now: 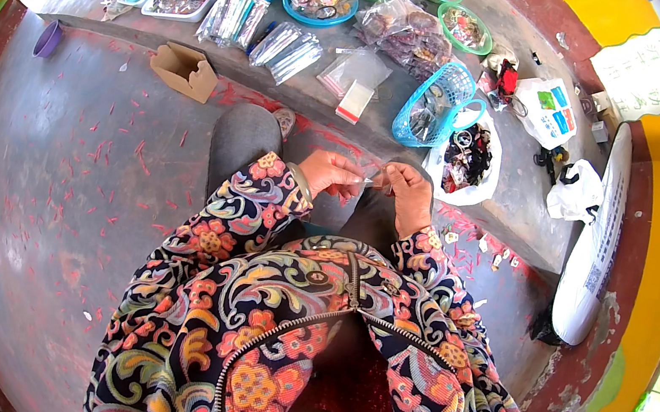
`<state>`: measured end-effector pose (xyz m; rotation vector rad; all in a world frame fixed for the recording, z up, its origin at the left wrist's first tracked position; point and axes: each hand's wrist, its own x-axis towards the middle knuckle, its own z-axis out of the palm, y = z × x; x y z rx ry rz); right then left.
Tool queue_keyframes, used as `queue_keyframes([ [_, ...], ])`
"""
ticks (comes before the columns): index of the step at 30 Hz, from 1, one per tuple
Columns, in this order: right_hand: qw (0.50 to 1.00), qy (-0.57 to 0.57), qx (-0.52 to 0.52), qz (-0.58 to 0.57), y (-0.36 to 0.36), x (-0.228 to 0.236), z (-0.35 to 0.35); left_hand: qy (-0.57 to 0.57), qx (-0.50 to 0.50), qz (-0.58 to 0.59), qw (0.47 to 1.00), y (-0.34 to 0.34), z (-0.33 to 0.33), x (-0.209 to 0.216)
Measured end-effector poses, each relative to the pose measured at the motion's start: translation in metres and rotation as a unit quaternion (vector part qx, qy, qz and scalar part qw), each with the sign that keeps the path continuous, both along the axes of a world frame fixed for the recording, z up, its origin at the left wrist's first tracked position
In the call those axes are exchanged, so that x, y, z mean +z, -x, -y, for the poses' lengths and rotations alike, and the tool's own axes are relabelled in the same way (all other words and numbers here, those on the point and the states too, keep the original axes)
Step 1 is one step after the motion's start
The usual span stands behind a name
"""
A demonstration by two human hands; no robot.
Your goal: The person sits on the floor and assembles keychains by hand. They pick up small metal rings and plastic charms, link them together, and place the finished items into a blue basket. The person also handles small plastic bags and a box of components during the process.
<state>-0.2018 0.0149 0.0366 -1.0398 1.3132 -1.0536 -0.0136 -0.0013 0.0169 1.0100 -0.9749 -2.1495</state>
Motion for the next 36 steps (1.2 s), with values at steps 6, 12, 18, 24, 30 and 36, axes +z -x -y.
queue_keyframes([
  [6,0.970,0.133,-0.063,-0.195,-0.005,-0.015,-0.004,0.018,-0.021,-0.009,1.000,0.002,0.001,-0.006],
  [12,0.974,0.147,-0.081,-0.155,-0.002,-0.017,-0.002,-0.004,0.005,-0.015,1.000,0.001,0.000,0.005],
  [18,0.985,0.096,-0.087,-0.114,0.001,-0.012,-0.001,-0.046,0.043,-0.037,0.997,0.002,0.002,-0.009],
  [24,0.902,0.246,-0.017,-0.355,0.001,0.010,0.003,0.070,0.099,0.085,0.989,0.000,0.007,-0.025],
  [30,0.734,0.459,0.279,-0.416,-0.024,0.042,0.000,0.299,0.079,0.327,0.893,0.011,-0.005,-0.012],
  [36,0.722,0.387,0.326,-0.473,-0.032,0.027,0.000,0.420,0.043,0.366,0.829,0.009,-0.006,-0.011],
])
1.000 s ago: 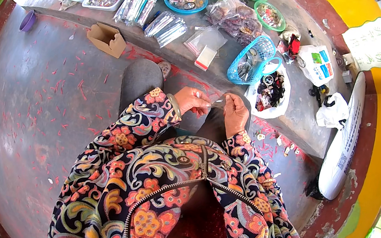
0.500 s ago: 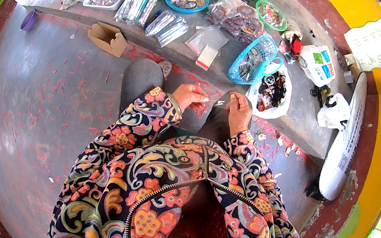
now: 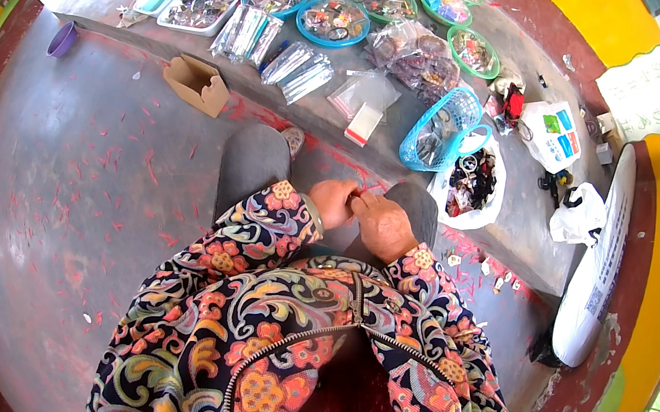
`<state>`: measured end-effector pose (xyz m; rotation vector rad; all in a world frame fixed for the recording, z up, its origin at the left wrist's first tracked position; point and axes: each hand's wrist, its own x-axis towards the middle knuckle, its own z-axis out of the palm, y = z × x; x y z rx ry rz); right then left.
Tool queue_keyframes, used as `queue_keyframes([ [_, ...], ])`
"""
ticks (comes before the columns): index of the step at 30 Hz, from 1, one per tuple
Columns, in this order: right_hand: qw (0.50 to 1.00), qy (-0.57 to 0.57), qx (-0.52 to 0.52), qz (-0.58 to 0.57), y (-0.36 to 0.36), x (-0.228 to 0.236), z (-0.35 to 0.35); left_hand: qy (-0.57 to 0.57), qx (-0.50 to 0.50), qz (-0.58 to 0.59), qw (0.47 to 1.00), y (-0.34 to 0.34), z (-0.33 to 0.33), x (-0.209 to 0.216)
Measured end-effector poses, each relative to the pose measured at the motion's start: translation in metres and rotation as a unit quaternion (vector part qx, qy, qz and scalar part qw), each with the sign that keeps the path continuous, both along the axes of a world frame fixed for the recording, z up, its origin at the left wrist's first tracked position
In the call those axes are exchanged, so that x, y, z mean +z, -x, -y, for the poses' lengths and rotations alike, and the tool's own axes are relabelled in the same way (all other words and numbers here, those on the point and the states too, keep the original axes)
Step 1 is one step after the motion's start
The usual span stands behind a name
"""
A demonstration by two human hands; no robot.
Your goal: The person sits on the floor and assembles keychains by hand. They pick up small metal rings and plastic charms, link them together, and place the finished items into a blue basket. The person also handles small plastic bags and a box of components during the process.
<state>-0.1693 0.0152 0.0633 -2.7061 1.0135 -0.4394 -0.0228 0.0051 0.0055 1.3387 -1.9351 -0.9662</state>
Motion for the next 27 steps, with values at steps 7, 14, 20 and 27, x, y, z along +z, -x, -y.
queue_keyframes([
  [7,0.993,-0.011,-0.035,-0.108,0.005,-0.008,0.000,0.037,-0.011,0.016,0.999,-0.003,0.001,0.007],
  [14,0.974,-0.049,-0.071,-0.210,-0.004,-0.005,-0.008,0.082,-0.027,-0.028,0.996,-0.004,0.005,-0.013],
  [20,0.972,-0.104,-0.157,-0.138,0.010,-0.028,-0.001,-0.181,-0.024,-0.189,0.965,-0.007,0.006,-0.010],
  [27,0.665,-0.456,-0.389,0.446,0.034,-0.014,0.007,-0.359,0.085,-0.347,0.862,-0.015,0.010,0.007],
])
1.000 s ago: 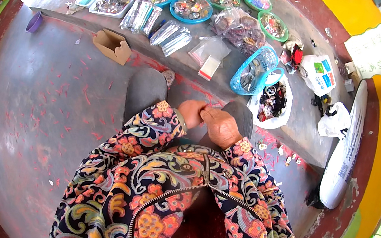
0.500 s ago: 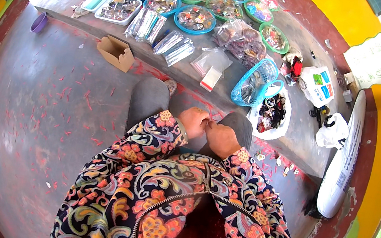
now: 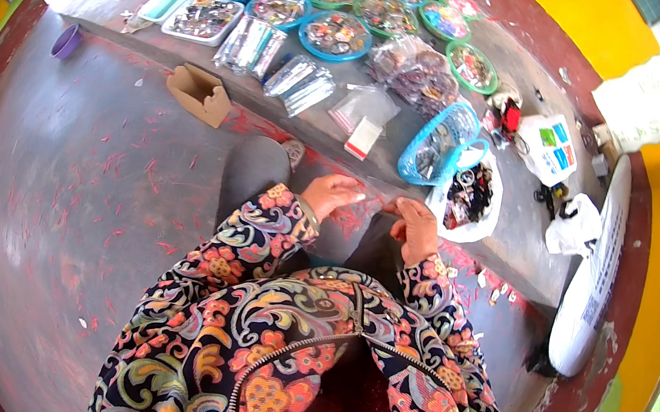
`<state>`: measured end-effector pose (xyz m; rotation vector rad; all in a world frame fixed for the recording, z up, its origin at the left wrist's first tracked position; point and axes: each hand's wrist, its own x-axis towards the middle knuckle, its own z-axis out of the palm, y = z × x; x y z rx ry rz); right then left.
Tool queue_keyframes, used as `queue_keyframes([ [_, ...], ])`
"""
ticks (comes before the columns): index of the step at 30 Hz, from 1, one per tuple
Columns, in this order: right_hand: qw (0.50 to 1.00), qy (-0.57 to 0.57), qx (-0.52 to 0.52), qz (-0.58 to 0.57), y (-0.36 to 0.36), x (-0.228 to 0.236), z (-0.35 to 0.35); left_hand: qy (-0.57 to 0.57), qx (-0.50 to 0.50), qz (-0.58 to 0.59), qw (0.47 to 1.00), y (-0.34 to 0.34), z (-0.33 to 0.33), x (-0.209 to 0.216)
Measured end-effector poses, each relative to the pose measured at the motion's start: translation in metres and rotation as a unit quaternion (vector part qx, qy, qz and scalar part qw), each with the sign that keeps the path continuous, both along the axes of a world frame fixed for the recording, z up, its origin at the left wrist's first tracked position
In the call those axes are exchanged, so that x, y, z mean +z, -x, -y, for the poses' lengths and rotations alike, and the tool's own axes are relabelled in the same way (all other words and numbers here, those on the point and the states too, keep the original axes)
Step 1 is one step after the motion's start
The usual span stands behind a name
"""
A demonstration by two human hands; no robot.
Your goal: The person sits on the floor and assembles keychains by hand. They pick up small metal rings and plastic charms, link them together, and place the finished items into a blue basket. The person also handles small plastic bags and a box of components during the process.
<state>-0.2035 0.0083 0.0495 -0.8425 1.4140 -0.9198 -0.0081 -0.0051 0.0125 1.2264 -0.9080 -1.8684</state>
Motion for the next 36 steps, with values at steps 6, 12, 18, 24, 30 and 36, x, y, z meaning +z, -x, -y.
queue_keyframes([
  [6,0.985,-0.046,0.153,0.057,0.004,0.011,-0.001,-0.040,-0.049,-0.100,0.993,0.004,-0.003,-0.001],
  [12,0.941,-0.095,0.219,0.239,0.013,0.016,0.001,-0.029,-0.087,-0.177,0.980,0.008,-0.004,0.003],
  [18,0.937,-0.092,0.238,0.238,0.014,0.009,0.001,-0.020,-0.092,-0.205,0.974,0.010,-0.006,0.005],
  [24,0.927,-0.100,0.277,0.234,0.017,0.002,0.002,0.014,-0.152,-0.170,0.974,0.009,-0.010,0.012],
  [30,0.925,-0.114,0.309,0.187,0.016,0.008,0.004,0.069,-0.176,-0.054,0.980,0.007,-0.007,0.010],
  [36,0.929,-0.116,0.305,0.175,0.014,0.009,0.003,0.030,-0.141,-0.109,0.983,0.006,-0.006,0.003],
])
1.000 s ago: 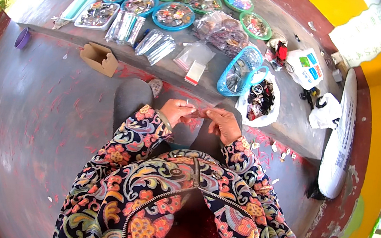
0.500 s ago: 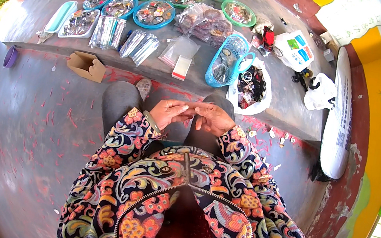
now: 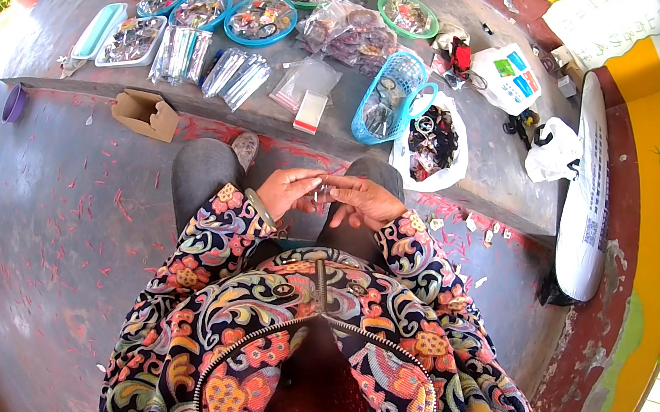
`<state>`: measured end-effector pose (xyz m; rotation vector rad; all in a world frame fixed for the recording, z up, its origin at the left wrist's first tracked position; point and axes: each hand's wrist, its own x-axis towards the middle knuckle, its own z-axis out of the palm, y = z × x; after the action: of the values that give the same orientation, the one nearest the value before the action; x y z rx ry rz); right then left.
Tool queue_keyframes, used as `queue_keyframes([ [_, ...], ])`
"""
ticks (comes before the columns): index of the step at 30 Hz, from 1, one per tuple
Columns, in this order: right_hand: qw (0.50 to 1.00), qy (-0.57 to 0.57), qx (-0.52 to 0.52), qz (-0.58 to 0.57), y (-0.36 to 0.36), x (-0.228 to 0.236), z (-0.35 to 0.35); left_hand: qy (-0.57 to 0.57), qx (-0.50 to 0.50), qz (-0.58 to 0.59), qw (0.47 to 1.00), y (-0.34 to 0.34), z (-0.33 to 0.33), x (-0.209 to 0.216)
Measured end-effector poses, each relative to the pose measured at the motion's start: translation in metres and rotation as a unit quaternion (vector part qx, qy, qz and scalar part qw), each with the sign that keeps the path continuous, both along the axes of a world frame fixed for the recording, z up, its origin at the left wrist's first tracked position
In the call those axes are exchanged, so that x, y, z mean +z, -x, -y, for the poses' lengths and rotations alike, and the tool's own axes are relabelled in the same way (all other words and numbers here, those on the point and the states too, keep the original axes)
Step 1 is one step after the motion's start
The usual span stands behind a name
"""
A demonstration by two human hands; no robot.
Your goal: The person sits on the floor and assembles keychains by hand. They pick up small metal rings and plastic charms, link them together, and place the finished items into a blue basket. The person also handles small plastic bags and a box of components during the process.
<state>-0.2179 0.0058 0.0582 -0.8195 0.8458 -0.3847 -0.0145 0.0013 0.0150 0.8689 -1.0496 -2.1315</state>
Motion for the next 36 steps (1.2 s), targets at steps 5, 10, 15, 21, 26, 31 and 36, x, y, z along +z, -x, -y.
queue_keyframes([
  [5,0.999,0.006,-0.008,0.035,0.000,-0.002,0.001,-0.026,0.008,-0.015,1.000,-0.004,0.002,-0.009],
  [10,0.998,-0.003,-0.031,0.048,0.004,-0.009,0.003,0.013,0.013,-0.006,1.000,0.000,0.002,-0.013],
  [15,0.998,0.003,-0.028,0.064,0.000,-0.007,0.002,0.033,0.008,-0.031,0.999,0.001,0.000,-0.010],
  [21,0.994,0.074,-0.075,-0.026,0.001,-0.003,0.004,0.001,0.074,-0.048,0.996,-0.002,0.004,-0.007],
  [26,0.944,0.254,-0.144,-0.151,-0.007,-0.012,0.000,-0.011,0.129,-0.002,0.992,-0.002,0.005,-0.008],
  [31,0.714,0.622,-0.078,-0.313,-0.021,-0.013,0.002,0.312,0.182,0.181,0.915,0.001,0.008,-0.005],
  [36,0.651,0.661,0.019,-0.372,-0.038,-0.009,-0.007,0.341,0.144,0.183,0.911,0.007,0.002,0.002],
])
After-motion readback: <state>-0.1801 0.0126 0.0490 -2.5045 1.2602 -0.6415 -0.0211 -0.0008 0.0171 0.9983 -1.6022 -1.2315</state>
